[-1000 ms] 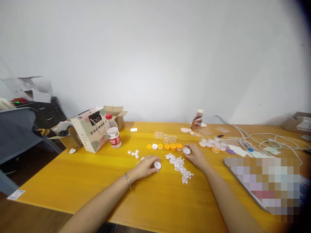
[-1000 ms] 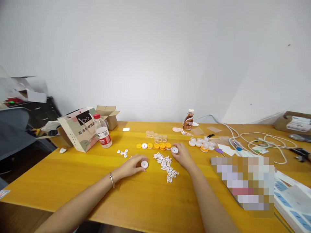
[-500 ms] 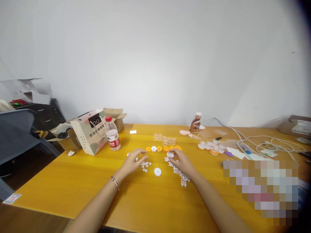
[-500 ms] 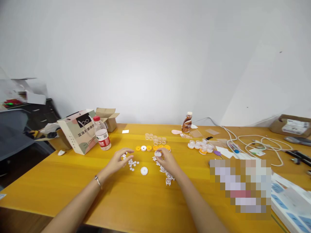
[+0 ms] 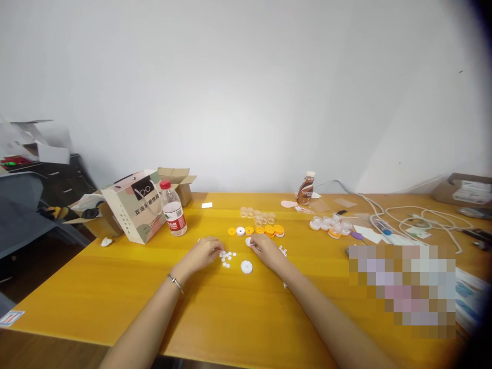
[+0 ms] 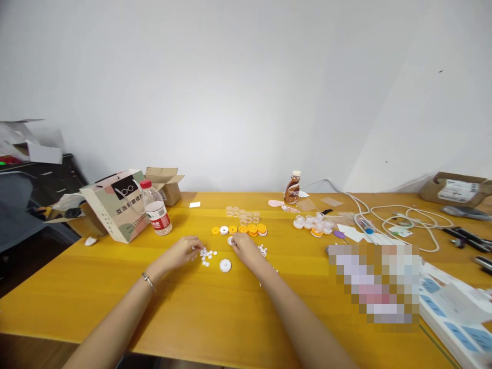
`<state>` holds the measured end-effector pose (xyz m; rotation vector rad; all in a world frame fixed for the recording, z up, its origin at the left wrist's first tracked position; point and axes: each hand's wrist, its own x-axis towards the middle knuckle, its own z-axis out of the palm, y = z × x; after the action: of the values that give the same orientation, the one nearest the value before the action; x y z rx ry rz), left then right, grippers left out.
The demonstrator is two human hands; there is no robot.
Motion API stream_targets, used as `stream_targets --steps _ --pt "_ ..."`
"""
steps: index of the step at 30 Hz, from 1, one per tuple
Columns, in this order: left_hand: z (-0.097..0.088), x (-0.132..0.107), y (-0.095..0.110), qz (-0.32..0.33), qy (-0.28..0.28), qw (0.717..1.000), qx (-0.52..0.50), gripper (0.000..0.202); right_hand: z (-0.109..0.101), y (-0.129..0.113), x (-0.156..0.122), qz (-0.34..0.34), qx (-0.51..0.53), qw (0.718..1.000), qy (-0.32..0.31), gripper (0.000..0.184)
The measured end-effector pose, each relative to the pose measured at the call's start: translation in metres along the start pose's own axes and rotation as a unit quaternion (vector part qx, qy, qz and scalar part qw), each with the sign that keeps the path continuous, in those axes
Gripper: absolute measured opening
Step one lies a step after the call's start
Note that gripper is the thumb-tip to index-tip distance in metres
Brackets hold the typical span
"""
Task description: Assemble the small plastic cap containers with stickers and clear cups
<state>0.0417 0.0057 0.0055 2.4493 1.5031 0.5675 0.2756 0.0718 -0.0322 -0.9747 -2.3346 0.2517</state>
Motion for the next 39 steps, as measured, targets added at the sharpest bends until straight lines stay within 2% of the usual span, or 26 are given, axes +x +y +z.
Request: stream_targets --steps 6,13,19,24,30,34,39 --pt "0.000 -0.004 -0.007 -0.029 -0.027 0.998 0.058 0.020 -0.009 0.000 -0.007 -0.010 0.015 0.999 0.050 0.015" --pt "0.003 -0.006 -0.015 -0.040 -0.037 0.996 0.065 0.017 -0.026 0.016 -0.019 0.034 0.035 0.993 0.107 0.017" --pt "0.005 -0.004 -0.015 -0.050 -0.041 0.996 0.063 0.017 -0.028 0.018 -0.020 0.044 0.051 0.991 0.112 0.017" --pt "0.006 -0.005 -0.011 -0.049 -0.038 0.996 0.069 0.017 -0.031 0.004 -0.021 0.021 0.071 0.994 0.075 0.017" --pt "0.007 -0.004 -0.003 -0.038 -0.024 0.998 0.040 0.013 -0.036 -0.019 -0.027 -0.020 0.108 0.993 -0.041 0.014" --pt "0.013 -0.003 0.014 0.005 0.001 0.999 -0.050 0.010 -0.031 -0.030 -0.032 -0.034 0.124 0.987 -0.093 0.021" --pt "0.031 0.002 0.039 0.033 0.013 0.993 -0.110 0.011 -0.023 -0.034 -0.033 -0.025 0.142 0.982 -0.124 0.024"
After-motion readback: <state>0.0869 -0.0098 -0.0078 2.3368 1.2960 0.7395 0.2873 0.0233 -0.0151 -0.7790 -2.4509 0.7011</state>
